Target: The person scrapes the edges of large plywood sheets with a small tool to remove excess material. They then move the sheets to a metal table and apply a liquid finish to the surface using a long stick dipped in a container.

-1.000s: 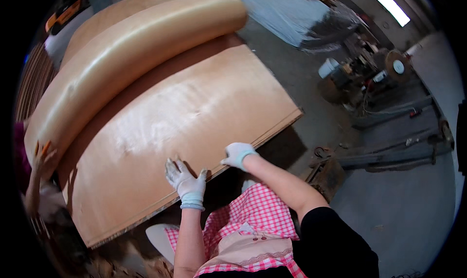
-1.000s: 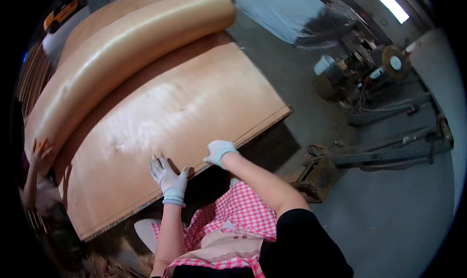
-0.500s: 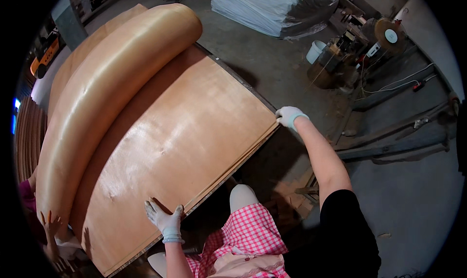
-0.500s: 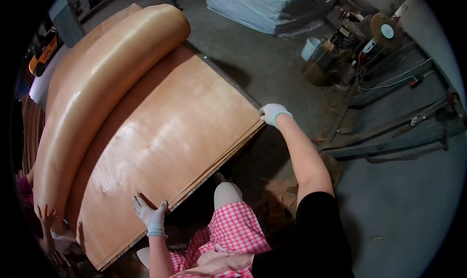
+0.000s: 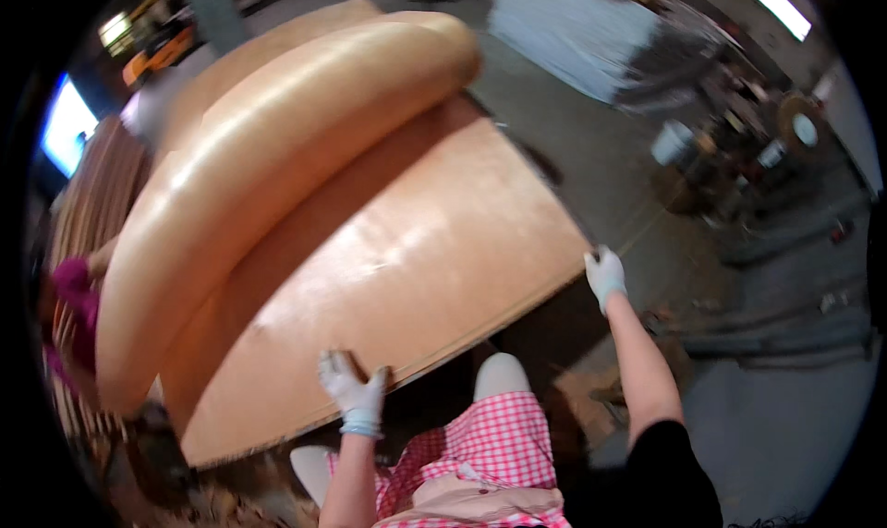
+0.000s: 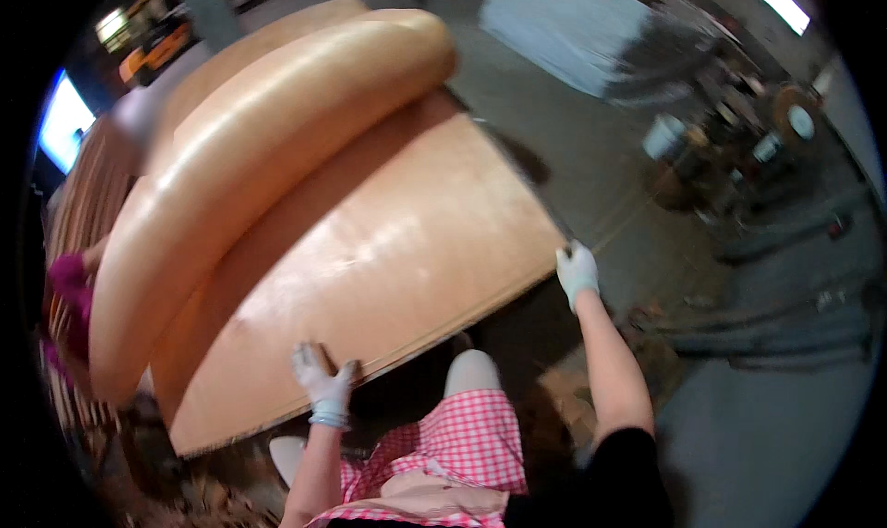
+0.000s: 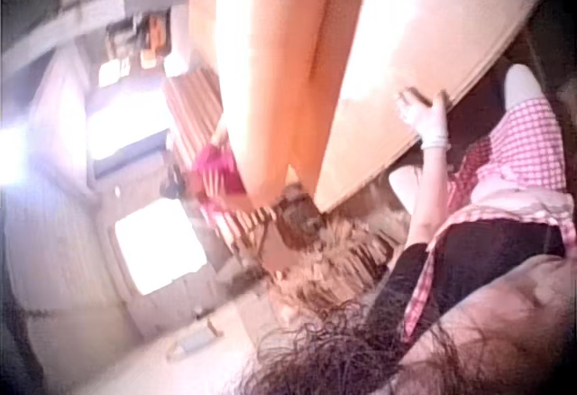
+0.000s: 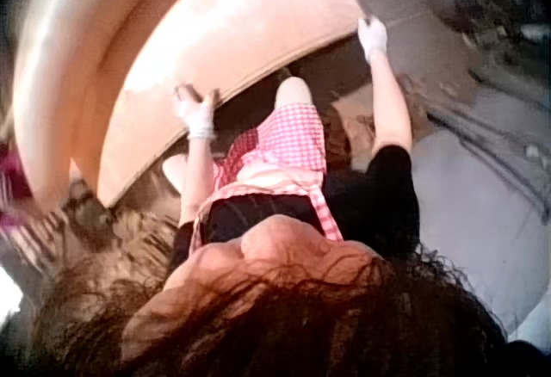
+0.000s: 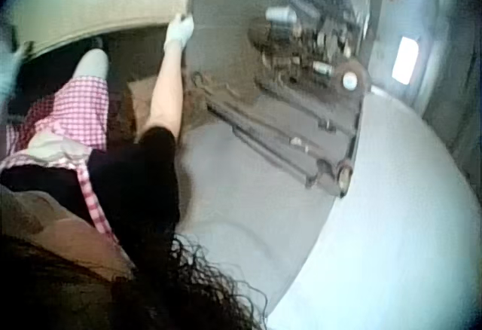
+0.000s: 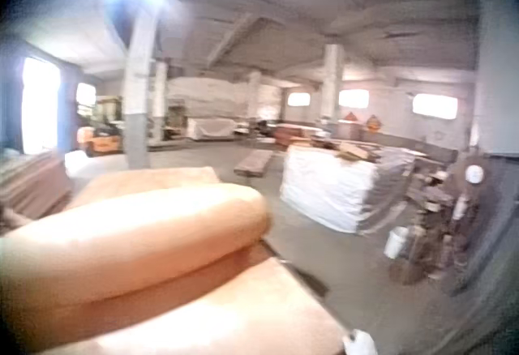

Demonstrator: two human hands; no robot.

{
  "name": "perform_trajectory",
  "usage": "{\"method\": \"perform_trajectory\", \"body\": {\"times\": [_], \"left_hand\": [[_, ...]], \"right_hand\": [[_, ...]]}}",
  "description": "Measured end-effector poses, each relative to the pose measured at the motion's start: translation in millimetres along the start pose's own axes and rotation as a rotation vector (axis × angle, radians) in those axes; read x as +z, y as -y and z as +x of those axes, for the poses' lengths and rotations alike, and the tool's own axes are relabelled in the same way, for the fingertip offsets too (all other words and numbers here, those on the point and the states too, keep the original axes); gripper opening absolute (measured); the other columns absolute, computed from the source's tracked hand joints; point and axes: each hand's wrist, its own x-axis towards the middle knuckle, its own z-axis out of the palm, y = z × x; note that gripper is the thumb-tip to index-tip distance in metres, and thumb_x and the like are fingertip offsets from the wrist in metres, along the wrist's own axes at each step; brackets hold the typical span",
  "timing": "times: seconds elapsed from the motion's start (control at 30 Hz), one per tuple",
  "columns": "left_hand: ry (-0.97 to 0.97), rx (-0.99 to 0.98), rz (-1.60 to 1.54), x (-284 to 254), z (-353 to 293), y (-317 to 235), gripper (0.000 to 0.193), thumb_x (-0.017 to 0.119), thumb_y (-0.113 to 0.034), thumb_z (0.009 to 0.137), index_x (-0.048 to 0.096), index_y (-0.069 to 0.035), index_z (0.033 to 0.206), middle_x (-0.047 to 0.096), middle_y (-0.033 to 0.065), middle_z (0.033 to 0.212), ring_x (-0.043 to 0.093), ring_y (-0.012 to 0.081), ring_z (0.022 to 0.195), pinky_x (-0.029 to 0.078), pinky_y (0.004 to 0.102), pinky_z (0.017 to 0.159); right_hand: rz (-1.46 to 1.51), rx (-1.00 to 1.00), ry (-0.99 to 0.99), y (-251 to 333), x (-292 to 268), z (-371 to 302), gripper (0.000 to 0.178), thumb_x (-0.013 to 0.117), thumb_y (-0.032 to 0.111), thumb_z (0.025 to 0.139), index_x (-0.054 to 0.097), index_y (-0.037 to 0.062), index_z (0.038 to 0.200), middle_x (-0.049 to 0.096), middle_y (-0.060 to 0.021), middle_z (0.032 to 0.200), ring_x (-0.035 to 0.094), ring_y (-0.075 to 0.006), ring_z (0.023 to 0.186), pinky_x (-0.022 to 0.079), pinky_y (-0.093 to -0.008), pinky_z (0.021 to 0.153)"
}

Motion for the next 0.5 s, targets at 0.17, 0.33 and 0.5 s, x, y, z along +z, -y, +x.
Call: {"method": "perform_trajectory", "body": {"times": [0.17,0.33,0.5], "left_hand": [[0.042,0.268,-0.532,-41.3,-27.9,-63.0,0.037,0.079,-0.025,0.073,0.061,-0.004,0.097,0.062,0.0127,0.091,0.061,0.0315,0.082,0.049,0.0408,0.076],[0.034,0.288,-0.934,-73.7,-45.6,-52.5,0.029,0.073,-0.022,0.075,0.065,-0.005,0.095,0.063,0.0141,0.089,0.061,0.0319,0.084,0.05,0.0391,0.076],[0.01,-0.026,-1.264,-102.5,-74.4,-10.8,0.011,0.07,-0.012,0.08,0.066,-0.004,0.087,0.062,0.0052,0.084,0.059,0.016,0.079,0.048,0.0286,0.074]], "right_hand": [[0.493,-0.247,0.419,123.4,31.4,-152.6,0.02,0.065,0.015,0.087,0.063,-0.0033,0.096,0.066,-0.016,0.09,0.063,-0.0258,0.085,0.05,-0.0374,0.077],[0.835,-0.352,0.831,219.2,20.2,-257.0,0.014,0.065,0.011,0.087,0.061,-0.0027,0.091,0.057,-0.0207,0.122,0.057,-0.0189,0.103,0.045,-0.0321,0.089],[0.899,-0.418,0.982,258.4,37.6,-304.4,0.03,0.067,0.018,0.088,0.057,-0.0034,0.107,0.051,-0.0226,0.13,0.054,-0.0225,0.113,0.041,-0.0332,0.097]]}}
